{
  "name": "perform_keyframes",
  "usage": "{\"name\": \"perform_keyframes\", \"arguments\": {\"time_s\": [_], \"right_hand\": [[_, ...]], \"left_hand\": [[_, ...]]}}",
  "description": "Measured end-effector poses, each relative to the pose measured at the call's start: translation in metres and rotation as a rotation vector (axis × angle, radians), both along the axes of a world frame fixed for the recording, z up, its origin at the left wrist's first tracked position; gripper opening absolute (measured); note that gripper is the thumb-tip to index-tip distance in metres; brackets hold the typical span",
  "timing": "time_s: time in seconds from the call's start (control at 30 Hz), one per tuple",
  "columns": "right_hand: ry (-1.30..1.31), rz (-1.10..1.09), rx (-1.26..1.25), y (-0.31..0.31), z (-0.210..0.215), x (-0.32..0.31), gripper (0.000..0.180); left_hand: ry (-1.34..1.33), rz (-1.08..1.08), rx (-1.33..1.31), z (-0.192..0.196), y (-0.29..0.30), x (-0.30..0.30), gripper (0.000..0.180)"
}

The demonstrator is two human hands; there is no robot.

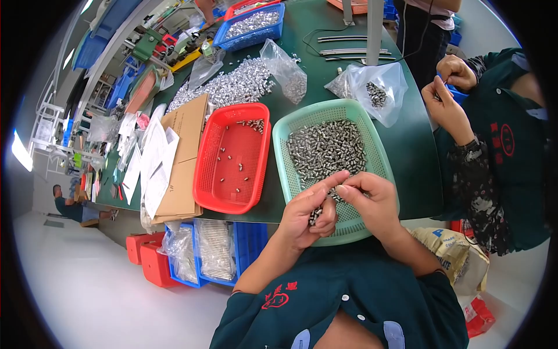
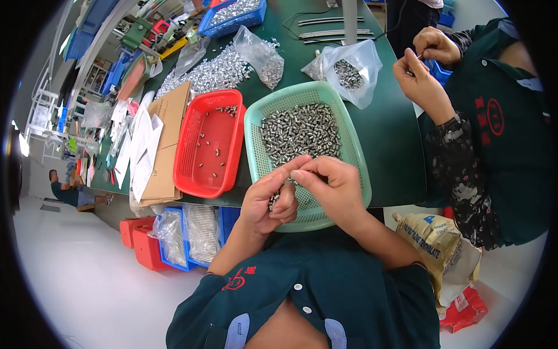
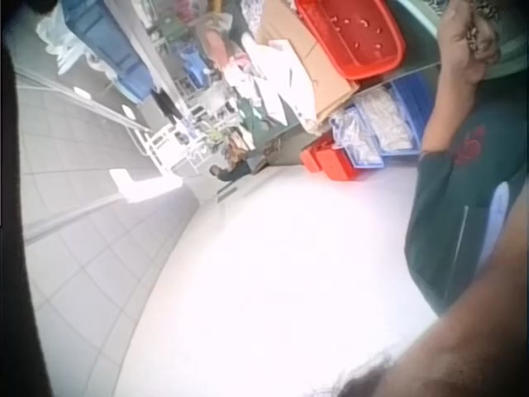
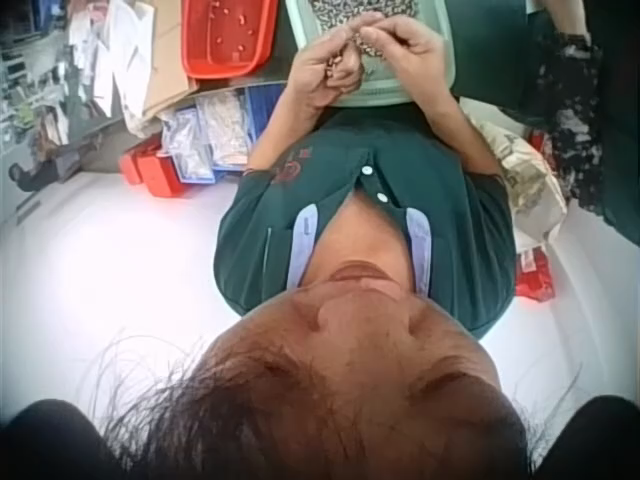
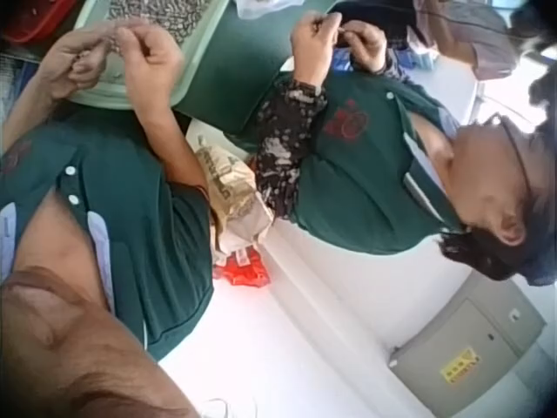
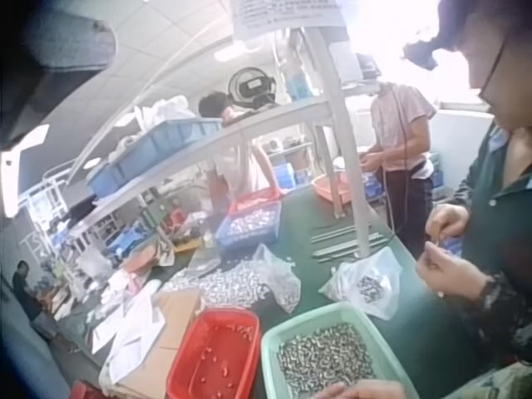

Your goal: Sorting and inspecting small metal hardware components at a workbench.

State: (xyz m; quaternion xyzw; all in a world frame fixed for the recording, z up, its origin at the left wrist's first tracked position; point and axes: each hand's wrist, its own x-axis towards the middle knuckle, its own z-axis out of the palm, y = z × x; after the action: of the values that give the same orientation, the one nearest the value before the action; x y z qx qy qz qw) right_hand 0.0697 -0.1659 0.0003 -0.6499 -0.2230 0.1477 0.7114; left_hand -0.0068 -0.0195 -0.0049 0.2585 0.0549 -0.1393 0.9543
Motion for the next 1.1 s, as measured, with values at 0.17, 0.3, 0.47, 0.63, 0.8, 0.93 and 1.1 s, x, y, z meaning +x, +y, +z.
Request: {"name": "perform_keyframes", "arguments": {"time_s": [0.17,0.3,0.47,0.63,0.8,0.93,1.1], "right_hand": [[-0.165,0.009,-0.064,0.0,0.002,0.002,0.005],[-0.322,0.052,-0.101,-0.002,0.003,0.007,0.007],[0.363,0.156,0.103,0.004,-0.001,-0.006,0.014],[0.487,0.171,0.17,0.0,-0.015,0.003,0.015],[0.436,0.041,0.065,-0.001,-0.009,0.008,0.015],[-0.809,-0.292,-0.454,-0.006,0.002,0.016,0.013],[-0.375,-0.192,-0.229,-0.009,0.002,0.013,0.01]], "left_hand": [[0.006,-0.012,0.02,-0.001,0.0,0.0,0.046],[0.005,-0.036,0.085,0.001,0.002,-0.002,0.049],[0.0,-0.045,0.12,0.005,0.0,0.003,0.05],[0.121,0.016,0.215,0.009,-0.005,0.003,0.049],[0.211,0.085,0.185,0.002,0.003,0.002,0.04],[0.332,0.141,0.214,0.0,0.008,0.001,0.028],[0.282,0.06,0.071,-0.005,0.012,0.0,0.025]]}}
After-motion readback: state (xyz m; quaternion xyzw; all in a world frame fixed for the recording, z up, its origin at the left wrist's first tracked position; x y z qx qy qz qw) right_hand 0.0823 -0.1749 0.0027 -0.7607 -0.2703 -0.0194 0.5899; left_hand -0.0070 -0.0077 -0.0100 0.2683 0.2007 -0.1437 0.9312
